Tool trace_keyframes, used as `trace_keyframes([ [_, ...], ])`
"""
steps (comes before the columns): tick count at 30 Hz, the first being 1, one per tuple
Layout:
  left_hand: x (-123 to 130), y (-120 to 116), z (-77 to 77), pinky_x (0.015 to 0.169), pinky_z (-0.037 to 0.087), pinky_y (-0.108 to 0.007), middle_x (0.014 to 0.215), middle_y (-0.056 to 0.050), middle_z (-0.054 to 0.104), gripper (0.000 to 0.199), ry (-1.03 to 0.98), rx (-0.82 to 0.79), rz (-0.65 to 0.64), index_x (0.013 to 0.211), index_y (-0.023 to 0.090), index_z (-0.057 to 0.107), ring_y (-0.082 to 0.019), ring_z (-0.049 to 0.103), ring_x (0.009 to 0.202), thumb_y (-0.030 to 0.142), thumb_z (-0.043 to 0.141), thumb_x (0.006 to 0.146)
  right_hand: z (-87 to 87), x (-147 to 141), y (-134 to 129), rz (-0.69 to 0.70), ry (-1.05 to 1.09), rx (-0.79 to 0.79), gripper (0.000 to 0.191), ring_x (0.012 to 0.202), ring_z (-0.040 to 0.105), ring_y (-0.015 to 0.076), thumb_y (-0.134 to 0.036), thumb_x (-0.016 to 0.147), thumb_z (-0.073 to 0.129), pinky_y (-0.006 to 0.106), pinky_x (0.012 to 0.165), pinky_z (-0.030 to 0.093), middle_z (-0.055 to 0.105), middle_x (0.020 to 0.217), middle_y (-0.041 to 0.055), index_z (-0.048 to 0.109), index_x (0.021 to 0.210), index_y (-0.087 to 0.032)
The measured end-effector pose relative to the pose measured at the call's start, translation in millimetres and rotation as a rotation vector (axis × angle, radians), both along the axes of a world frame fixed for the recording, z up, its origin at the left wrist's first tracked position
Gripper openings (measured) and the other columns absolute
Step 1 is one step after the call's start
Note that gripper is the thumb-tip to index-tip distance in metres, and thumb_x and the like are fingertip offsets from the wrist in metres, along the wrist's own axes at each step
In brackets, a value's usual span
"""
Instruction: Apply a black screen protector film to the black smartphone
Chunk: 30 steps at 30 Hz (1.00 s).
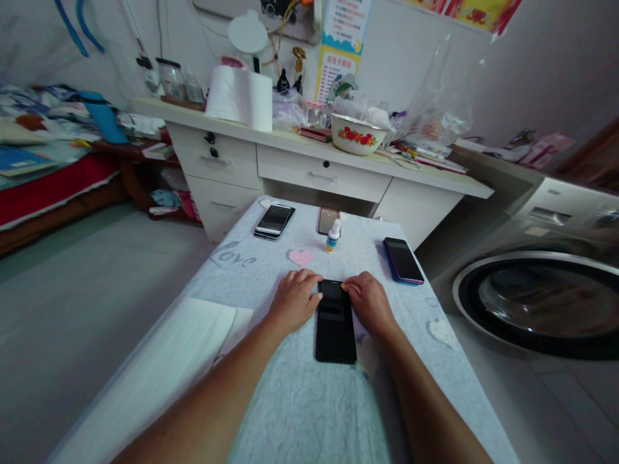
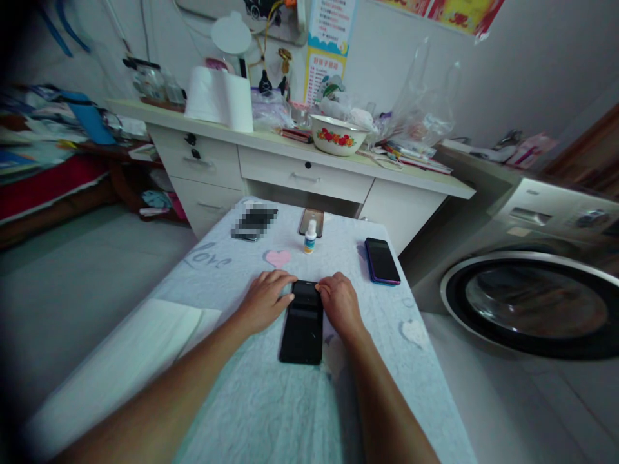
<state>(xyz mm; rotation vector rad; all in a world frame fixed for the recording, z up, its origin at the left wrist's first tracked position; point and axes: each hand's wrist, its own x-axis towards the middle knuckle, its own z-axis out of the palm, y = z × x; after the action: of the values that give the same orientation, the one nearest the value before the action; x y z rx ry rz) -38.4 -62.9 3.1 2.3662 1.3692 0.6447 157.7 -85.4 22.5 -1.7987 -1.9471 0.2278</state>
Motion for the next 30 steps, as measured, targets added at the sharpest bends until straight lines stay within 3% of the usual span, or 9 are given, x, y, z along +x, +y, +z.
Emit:
trace_keyframes([
  [18,-0.5,1.2,-2.6,0.095,0.038,-0.039,0.121,-0.005,0.057,0.036,-0.004,0.008,-0.005,0.121,0.025,0.055,-0.024,0.048,0.11,0.028,0.055,0.086,-2.8,-24.7,18.4,0.143,-0.112,0.004,0.019,0.085,0.053,0.0173,-0.017,0.09,0.052,0.027,0.08,0.038,0.059,0.083,0.0052,0.071,0.087,-0.019],
  [30,-1.1,2.3,-2.8,0.093,0.039,-0.038,0.12,-0.006,0.057,0.035,0.006,0.001,0.004,0.12,0.022,0.054,-0.024,0.048,0.11,0.026,0.055,0.085,1.1,-40.7,14.9,0.209,-0.101,0.009,0.02,0.087,0.051,0.0174,-0.016,0.091,0.052,0.026,0.079,0.038,0.058,0.085,0.0054,0.072,0.092,-0.019],
])
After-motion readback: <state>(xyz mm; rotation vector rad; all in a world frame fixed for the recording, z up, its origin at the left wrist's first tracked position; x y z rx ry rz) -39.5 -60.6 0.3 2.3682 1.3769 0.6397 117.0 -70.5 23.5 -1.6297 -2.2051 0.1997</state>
